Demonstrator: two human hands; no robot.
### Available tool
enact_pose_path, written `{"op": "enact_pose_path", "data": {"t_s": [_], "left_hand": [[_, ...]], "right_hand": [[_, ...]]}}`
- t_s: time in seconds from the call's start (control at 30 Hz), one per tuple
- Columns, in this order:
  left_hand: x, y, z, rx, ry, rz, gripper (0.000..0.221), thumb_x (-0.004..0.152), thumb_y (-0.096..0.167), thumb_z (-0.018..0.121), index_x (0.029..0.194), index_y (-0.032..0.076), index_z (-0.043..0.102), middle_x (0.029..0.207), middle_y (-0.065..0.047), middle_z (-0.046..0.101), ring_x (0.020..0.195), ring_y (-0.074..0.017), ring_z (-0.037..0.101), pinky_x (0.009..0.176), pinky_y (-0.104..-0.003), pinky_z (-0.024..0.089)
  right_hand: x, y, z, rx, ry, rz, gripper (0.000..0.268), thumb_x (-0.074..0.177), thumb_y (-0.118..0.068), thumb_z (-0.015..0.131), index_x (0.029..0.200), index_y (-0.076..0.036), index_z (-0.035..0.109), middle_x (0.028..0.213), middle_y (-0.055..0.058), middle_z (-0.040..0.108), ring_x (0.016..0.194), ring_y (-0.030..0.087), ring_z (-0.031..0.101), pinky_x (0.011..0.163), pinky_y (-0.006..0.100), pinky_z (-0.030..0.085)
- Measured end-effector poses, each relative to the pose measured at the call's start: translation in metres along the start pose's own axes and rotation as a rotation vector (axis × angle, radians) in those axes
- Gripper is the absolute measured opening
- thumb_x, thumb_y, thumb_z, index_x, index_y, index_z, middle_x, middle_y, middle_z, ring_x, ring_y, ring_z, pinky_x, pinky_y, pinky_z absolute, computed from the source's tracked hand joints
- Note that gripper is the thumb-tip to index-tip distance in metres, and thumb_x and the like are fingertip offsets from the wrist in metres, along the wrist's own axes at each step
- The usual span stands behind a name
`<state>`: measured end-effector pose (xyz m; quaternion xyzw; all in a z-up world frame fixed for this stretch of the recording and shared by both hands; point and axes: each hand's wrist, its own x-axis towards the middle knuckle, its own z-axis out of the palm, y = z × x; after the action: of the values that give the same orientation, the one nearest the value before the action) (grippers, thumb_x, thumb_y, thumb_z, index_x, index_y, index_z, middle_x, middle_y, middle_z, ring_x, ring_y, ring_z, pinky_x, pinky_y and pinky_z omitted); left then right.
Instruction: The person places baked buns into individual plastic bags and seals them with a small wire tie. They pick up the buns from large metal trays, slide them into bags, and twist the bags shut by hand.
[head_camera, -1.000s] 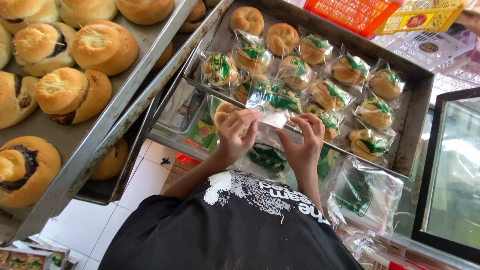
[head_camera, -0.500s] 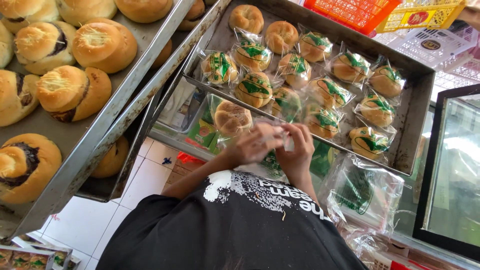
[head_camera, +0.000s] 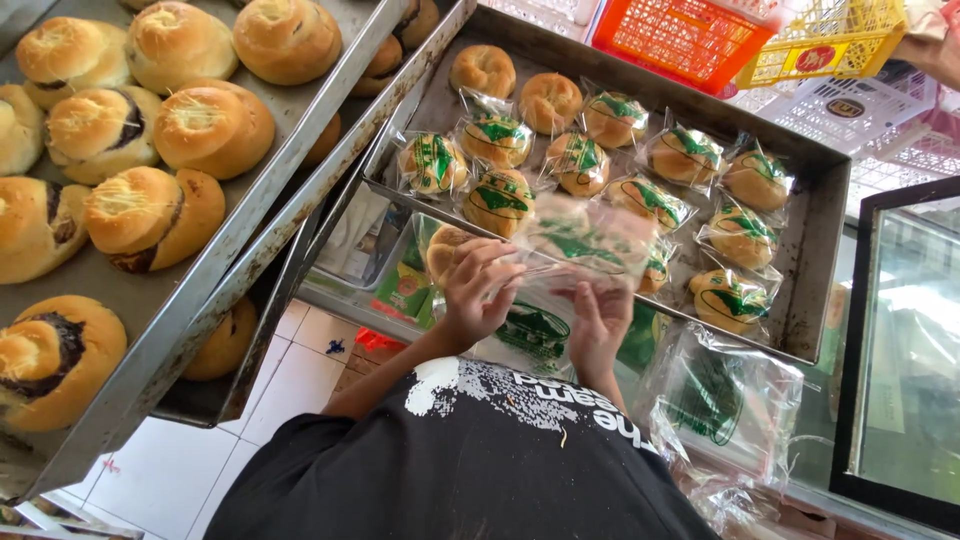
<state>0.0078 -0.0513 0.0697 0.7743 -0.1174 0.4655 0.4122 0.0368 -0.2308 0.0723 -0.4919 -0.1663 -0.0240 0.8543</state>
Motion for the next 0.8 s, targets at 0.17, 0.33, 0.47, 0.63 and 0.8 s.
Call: {"op": "enact_pose_path", "data": {"t_s": [0.17,0.33,0.47,0.63,0.8], "left_hand": [[-0.005,-0.001,-0.002,-0.023,0.112,0.076,0.014,0.097,0.005,0.066,0.110,0.005,0.064,0.114,-0.013,0.071,0.113,-0.0309,0.067,0.100,-0.044,0.054],[-0.010,-0.009,-0.004,-0.164,0.092,0.109,0.029,0.102,-0.004,0.061,0.128,0.001,0.049,0.114,-0.017,0.071,0.109,-0.0306,0.070,0.095,-0.042,0.058],[-0.025,-0.025,0.003,-0.122,0.076,0.072,0.035,0.103,-0.006,0.062,0.132,0.000,0.043,0.112,-0.018,0.070,0.107,-0.0281,0.070,0.094,-0.041,0.058],[-0.034,-0.036,0.009,0.032,-0.055,0.006,0.014,0.099,0.000,0.060,0.113,0.003,0.061,0.106,-0.014,0.071,0.100,-0.0277,0.071,0.087,-0.039,0.059],[-0.027,-0.018,0.011,0.053,-0.213,0.128,0.012,0.093,0.013,0.061,0.100,0.006,0.068,0.109,-0.011,0.073,0.099,-0.0238,0.071,0.088,-0.047,0.054]], "right_hand": [[-0.007,0.022,-0.011,-0.223,-0.077,0.163,0.033,0.097,-0.004,0.064,0.128,0.001,0.053,0.109,0.012,0.070,0.099,0.023,0.073,0.087,0.036,0.060],[-0.017,0.048,-0.037,-0.603,-0.294,0.340,0.018,0.094,-0.011,0.072,0.106,0.000,0.065,0.085,0.006,0.074,0.079,0.016,0.070,0.072,0.030,0.056],[-0.009,0.026,-0.050,-0.400,-0.594,0.648,0.026,0.099,-0.022,0.070,0.086,0.001,0.069,0.073,0.006,0.069,0.067,0.013,0.064,0.063,0.030,0.053],[0.004,-0.019,-0.022,-0.070,-0.791,0.359,0.036,0.105,-0.028,0.067,0.084,0.001,0.067,0.084,0.012,0.070,0.077,0.017,0.067,0.071,0.032,0.053],[0.011,-0.052,0.011,-0.299,-0.730,-0.073,0.016,0.103,-0.013,0.064,0.097,0.002,0.066,0.110,0.016,0.071,0.109,0.027,0.069,0.099,0.039,0.054]]}}
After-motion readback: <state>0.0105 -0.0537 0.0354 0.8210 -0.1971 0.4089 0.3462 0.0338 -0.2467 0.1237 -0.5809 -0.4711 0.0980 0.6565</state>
